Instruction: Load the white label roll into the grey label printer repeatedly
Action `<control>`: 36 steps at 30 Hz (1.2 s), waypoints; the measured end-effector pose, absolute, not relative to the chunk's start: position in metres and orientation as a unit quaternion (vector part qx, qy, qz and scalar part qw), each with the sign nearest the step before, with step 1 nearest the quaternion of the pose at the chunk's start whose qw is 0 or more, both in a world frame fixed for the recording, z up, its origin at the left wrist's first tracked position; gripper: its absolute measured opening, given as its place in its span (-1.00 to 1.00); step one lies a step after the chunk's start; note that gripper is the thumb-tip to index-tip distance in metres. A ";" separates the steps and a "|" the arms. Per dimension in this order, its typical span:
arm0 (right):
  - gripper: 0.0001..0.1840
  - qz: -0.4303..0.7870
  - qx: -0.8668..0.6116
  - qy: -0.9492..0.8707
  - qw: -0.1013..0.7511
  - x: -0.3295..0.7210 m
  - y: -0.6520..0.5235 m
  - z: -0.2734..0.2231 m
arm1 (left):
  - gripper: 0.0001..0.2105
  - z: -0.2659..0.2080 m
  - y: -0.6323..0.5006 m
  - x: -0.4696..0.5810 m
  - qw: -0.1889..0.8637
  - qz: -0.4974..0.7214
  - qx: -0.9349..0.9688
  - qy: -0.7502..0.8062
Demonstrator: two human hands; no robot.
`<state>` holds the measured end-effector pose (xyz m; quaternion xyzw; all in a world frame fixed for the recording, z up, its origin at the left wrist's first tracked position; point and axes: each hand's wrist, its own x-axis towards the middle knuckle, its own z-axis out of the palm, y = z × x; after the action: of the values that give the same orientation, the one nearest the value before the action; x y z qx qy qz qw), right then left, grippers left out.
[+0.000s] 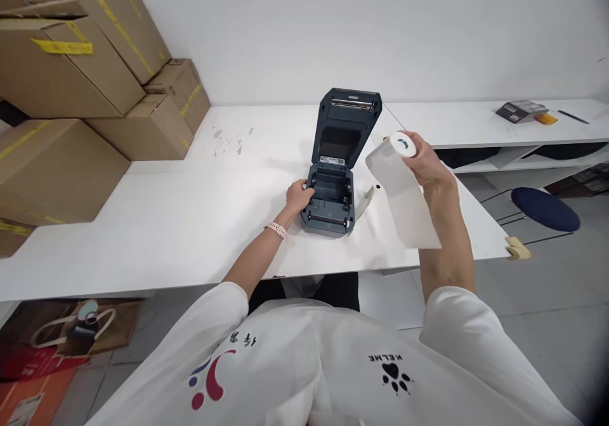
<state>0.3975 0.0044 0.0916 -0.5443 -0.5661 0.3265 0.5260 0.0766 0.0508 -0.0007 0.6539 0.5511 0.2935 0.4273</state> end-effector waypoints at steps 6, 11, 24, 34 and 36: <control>-0.29 0.314 -0.656 -0.514 0.456 0.406 0.045 0.047 | -0.58 -0.001 0.051 0.077 0.430 0.302 0.649 0.551; -0.26 0.314 -0.714 -0.508 0.365 0.397 0.058 0.029 | -0.59 0.001 0.052 0.077 0.428 0.295 0.649 0.556; -0.30 0.421 -0.626 -0.497 0.430 0.432 -0.010 0.003 | -0.57 0.000 0.050 0.077 0.432 0.305 0.644 0.552; -0.39 0.454 -0.526 -0.478 0.538 0.368 -0.045 0.009 | -0.54 -0.003 0.051 0.078 0.438 0.313 0.633 0.557; -0.39 0.446 -0.498 -0.529 0.523 0.352 -0.047 0.044 | -0.54 -0.006 0.052 0.079 0.439 0.317 0.627 0.560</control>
<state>0.3517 -0.0466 0.0435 -0.4982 -0.5287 0.4463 0.5226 0.0786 0.0524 -0.0057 0.6275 0.5598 0.3169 0.4387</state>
